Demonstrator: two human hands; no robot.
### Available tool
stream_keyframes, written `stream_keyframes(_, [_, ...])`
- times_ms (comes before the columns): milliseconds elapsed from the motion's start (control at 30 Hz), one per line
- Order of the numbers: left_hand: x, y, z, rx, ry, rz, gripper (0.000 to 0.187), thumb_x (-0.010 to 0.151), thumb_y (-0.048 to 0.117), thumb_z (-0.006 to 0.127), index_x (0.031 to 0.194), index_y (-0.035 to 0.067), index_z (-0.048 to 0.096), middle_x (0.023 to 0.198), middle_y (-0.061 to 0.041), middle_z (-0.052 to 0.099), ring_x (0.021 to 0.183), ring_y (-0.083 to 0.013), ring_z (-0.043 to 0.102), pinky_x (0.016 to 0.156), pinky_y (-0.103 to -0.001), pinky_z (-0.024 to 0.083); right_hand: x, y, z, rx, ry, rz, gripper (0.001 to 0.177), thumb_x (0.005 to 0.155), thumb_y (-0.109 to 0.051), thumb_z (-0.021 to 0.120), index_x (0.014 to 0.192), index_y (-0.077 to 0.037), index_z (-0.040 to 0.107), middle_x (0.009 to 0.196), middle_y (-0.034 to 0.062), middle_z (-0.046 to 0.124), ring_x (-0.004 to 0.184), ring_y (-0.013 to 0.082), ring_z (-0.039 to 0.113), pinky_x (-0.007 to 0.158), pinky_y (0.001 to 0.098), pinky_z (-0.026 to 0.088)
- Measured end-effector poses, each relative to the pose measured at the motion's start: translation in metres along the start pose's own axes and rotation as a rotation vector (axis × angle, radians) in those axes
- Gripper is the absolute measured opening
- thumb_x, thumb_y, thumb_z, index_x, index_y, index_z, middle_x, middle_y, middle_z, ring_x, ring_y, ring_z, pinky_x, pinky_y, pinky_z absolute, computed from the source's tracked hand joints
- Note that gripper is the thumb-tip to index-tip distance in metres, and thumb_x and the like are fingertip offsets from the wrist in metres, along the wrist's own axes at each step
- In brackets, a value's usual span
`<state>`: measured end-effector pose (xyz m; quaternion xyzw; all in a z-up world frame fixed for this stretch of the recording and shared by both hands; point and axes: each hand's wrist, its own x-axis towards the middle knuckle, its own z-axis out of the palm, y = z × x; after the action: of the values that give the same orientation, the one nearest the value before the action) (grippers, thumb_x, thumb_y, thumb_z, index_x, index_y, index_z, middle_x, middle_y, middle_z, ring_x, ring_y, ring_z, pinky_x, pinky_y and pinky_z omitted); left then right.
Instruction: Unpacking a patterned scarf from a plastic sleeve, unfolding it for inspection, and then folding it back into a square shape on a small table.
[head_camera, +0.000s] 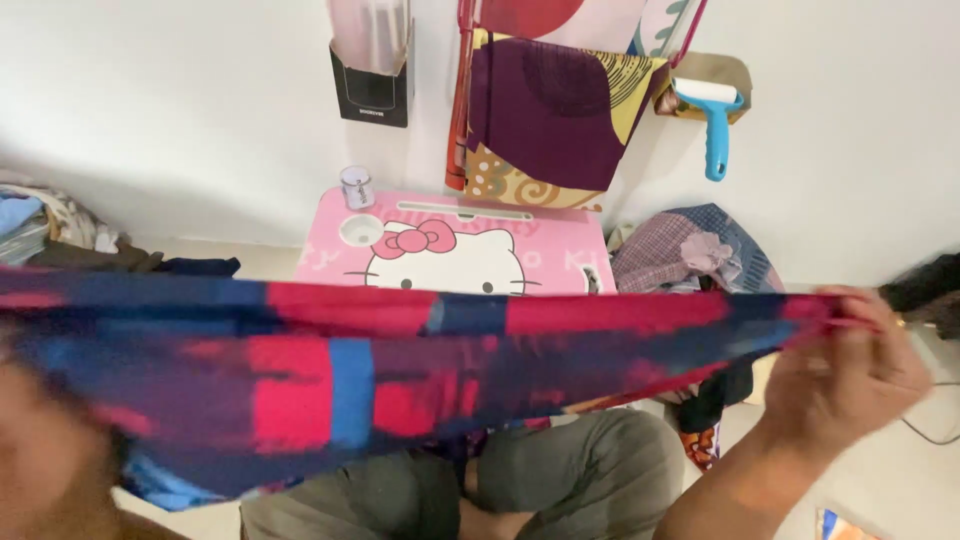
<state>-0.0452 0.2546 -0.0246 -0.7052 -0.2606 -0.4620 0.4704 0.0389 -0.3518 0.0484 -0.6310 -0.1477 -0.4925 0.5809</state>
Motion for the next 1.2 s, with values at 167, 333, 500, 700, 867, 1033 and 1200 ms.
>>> stream_keyframes(167, [0.093, 0.038, -0.049, -1.220, -0.099, -0.073, 0.026, 0.102, -0.006, 0.084, 0.126, -0.012, 0.077, 0.115, -0.021, 0.068, 0.099, -0.0371, 0.059, 0.092, -0.045, 0.047, -0.022, 0.029, 0.039, -0.062, -0.065, 0.240, 0.017, 0.104, 0.004, 0.063, 0.119, 0.003, 0.070, 0.116, 0.0096, 0.071, 0.094, 0.0097, 0.060, 0.090, 0.0172, 0.049])
stream_keyframes(333, [0.085, 0.070, -0.033, -1.375, -0.207, -0.084, 0.029, 0.093, -0.008, 0.078, 0.121, -0.010, 0.073, 0.118, -0.020, 0.066, 0.107, -0.0350, 0.060, 0.094, -0.042, 0.049, -0.026, 0.054, 0.045, -0.143, -0.099, 0.245, 0.019, 0.099, 0.011, 0.067, 0.117, 0.006, 0.070, 0.114, 0.0109, 0.072, 0.096, 0.0123, 0.064, 0.090, 0.0177, 0.051])
stream_keyframes(500, [0.094, 0.074, -0.030, -1.583, -0.333, -0.114, 0.029, 0.088, -0.007, 0.080, 0.116, -0.008, 0.074, 0.110, -0.018, 0.071, 0.095, -0.0301, 0.064, 0.082, -0.038, 0.050, -0.032, 0.083, 0.036, -0.003, -0.026, 0.415, 0.021, 0.100, -0.001, 0.071, 0.121, 0.002, 0.070, 0.110, 0.0069, 0.073, 0.087, 0.0065, 0.065, 0.086, 0.0133, 0.055])
stream_keyframes(700, [0.087, 0.070, -0.018, -1.985, -0.510, -0.349, 0.031, 0.090, -0.020, 0.077, 0.119, -0.018, 0.066, 0.108, -0.022, 0.067, 0.094, -0.0254, 0.063, 0.089, -0.032, 0.050, -0.035, 0.090, 0.034, 0.242, 0.059, 0.446, 0.018, 0.098, 0.003, 0.069, 0.117, 0.002, 0.069, 0.113, 0.0101, 0.073, 0.096, 0.0115, 0.070, 0.098, 0.0186, 0.060])
stream_keyframes(867, [0.076, 0.073, -0.006, -1.975, -0.492, -0.394, 0.034, 0.092, -0.025, 0.076, 0.124, -0.018, 0.065, 0.117, -0.024, 0.063, 0.102, -0.0272, 0.061, 0.097, -0.035, 0.052, -0.035, 0.090, 0.032, 0.203, 0.042, 0.389, 0.018, 0.098, 0.007, 0.068, 0.113, -0.002, 0.068, 0.106, 0.0049, 0.073, 0.087, 0.0064, 0.069, 0.089, 0.0124, 0.058])
stream_keyframes(1033, [0.076, 0.071, -0.003, -1.559, -0.386, -0.117, 0.028, 0.091, -0.018, 0.085, 0.119, -0.017, 0.079, 0.110, -0.024, 0.072, 0.087, -0.0282, 0.061, 0.079, -0.037, 0.048, -0.038, 0.090, 0.035, 0.124, 0.024, 0.381, 0.019, 0.096, 0.008, 0.069, 0.111, -0.003, 0.067, 0.099, 0.0032, 0.072, 0.081, 0.0036, 0.065, 0.085, 0.0109, 0.054])
stream_keyframes(1200, [0.072, 0.067, 0.003, -1.539, -0.449, -0.042, 0.027, 0.087, -0.014, 0.089, 0.113, -0.012, 0.080, 0.113, -0.021, 0.069, 0.091, -0.0273, 0.061, 0.076, -0.035, 0.046, -0.037, 0.093, 0.034, 0.083, 0.013, 0.379, 0.016, 0.097, 0.009, 0.068, 0.109, -0.001, 0.067, 0.091, 0.0011, 0.066, 0.073, 0.0016, 0.057, 0.077, 0.0097, 0.051])
